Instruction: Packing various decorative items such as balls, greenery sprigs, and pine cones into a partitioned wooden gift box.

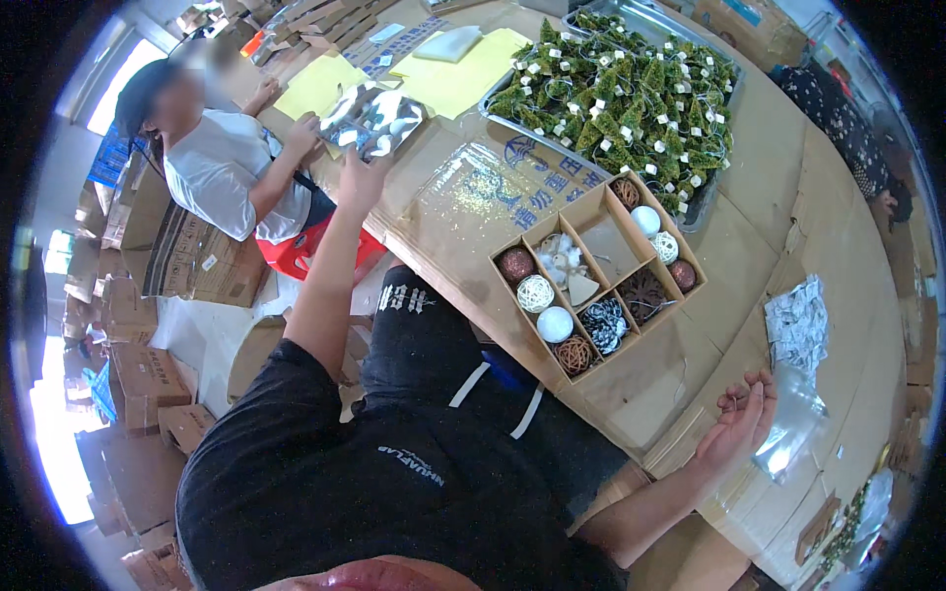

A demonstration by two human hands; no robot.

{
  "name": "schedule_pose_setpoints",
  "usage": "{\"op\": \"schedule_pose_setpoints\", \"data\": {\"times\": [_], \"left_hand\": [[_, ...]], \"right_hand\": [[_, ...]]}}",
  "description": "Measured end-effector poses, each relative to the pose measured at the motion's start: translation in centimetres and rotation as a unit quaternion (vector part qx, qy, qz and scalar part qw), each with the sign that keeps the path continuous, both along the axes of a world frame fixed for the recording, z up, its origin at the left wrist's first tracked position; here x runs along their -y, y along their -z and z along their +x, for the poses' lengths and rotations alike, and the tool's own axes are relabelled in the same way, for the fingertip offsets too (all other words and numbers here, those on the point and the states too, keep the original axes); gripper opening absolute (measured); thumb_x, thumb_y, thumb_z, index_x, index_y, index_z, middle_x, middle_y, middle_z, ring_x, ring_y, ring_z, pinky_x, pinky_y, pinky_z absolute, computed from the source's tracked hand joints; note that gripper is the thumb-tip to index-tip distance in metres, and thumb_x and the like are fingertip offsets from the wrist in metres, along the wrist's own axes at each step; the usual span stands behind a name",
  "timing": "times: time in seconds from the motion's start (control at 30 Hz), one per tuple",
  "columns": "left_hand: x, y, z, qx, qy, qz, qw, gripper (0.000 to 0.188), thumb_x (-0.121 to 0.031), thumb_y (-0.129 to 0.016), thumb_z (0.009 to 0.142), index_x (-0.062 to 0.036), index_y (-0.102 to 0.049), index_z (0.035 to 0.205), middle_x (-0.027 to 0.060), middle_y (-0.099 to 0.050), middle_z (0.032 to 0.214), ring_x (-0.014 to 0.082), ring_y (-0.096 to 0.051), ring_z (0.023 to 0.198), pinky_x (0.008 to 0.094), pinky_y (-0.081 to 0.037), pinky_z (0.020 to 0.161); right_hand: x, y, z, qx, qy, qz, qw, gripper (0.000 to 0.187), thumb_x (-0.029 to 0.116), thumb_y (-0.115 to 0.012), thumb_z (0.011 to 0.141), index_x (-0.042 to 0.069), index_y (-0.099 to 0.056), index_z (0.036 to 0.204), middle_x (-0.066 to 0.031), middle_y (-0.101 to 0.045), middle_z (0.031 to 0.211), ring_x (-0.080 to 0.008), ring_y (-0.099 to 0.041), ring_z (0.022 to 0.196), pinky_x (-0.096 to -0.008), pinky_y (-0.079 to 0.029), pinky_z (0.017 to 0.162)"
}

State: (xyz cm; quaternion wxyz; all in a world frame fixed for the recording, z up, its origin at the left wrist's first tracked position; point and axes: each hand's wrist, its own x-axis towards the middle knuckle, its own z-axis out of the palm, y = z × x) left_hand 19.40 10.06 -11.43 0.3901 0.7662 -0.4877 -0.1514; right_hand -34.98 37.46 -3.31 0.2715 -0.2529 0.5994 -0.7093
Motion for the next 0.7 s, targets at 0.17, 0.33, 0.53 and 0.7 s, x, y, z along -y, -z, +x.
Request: {"op": "schedule_pose_setpoints", "data": {"times": [0.17, 0.33, 0.53, 0.7], "left_hand": [[-2.2, 0.8, -0.5, 0.163, 0.075, 0.022, 0.983, 0.087, -0.046, -0.069, 0.084, -0.0062, -0.03, 0.15, 0.0324, -0.031, 0.151, 0.0506, -0.026, 0.142, 0.053, -0.026, 0.117], [0.0, -0.1, 0.0, 0.37, 0.14, 0.105, 0.912, 0.058, -0.033, -0.057, 0.092, -0.0253, -0.042, 0.148, 0.0224, -0.022, 0.16, 0.051, -0.014, 0.147, 0.0603, -0.022, 0.117], [3.4, -4.8, -0.5, 0.368, 0.169, 0.157, 0.901, 0.028, -0.011, -0.055, 0.088, -0.0066, -0.059, 0.115, 0.0212, -0.064, 0.117, 0.0371, -0.062, 0.113, 0.0462, -0.051, 0.093], [-4.8, -6.4, -8.0, 0.28, 0.242, -0.026, 0.929, 0.017, -0.019, -0.059, 0.091, -0.009, -0.067, 0.101, 0.0161, -0.07, 0.092, 0.0356, -0.068, 0.089, 0.0455, -0.055, 0.076]], "right_hand": [[-0.6, 0.9, -1.4, -0.009, -0.017, 0.006, 1.0, 0.028, 0.018, -0.058, 0.101, 0.004, -0.06, 0.124, -0.0052, -0.066, 0.103, -0.0102, -0.061, 0.077, -0.0213, -0.046, 0.063], [0.4, 0.3, -0.5, -0.024, -0.005, 0.048, 0.999, 0.023, 0.016, -0.057, 0.101, 0.002, -0.06, 0.119, -0.0062, -0.066, 0.098, -0.0097, -0.058, 0.075, -0.0237, -0.045, 0.063], [0.6, -0.5, 0.1, -0.049, -0.021, 0.034, 0.998, 0.023, 0.017, -0.057, 0.101, 0.002, -0.061, 0.118, -0.0053, -0.066, 0.096, -0.0095, -0.058, 0.075, -0.0231, -0.045, 0.064], [0.4, 0.4, 0.5, -0.037, -0.013, 0.054, 0.998, 0.024, 0.018, -0.057, 0.102, 0.003, -0.06, 0.12, -0.0045, -0.064, 0.097, -0.0101, -0.059, 0.078, -0.0232, -0.045, 0.065]]}}
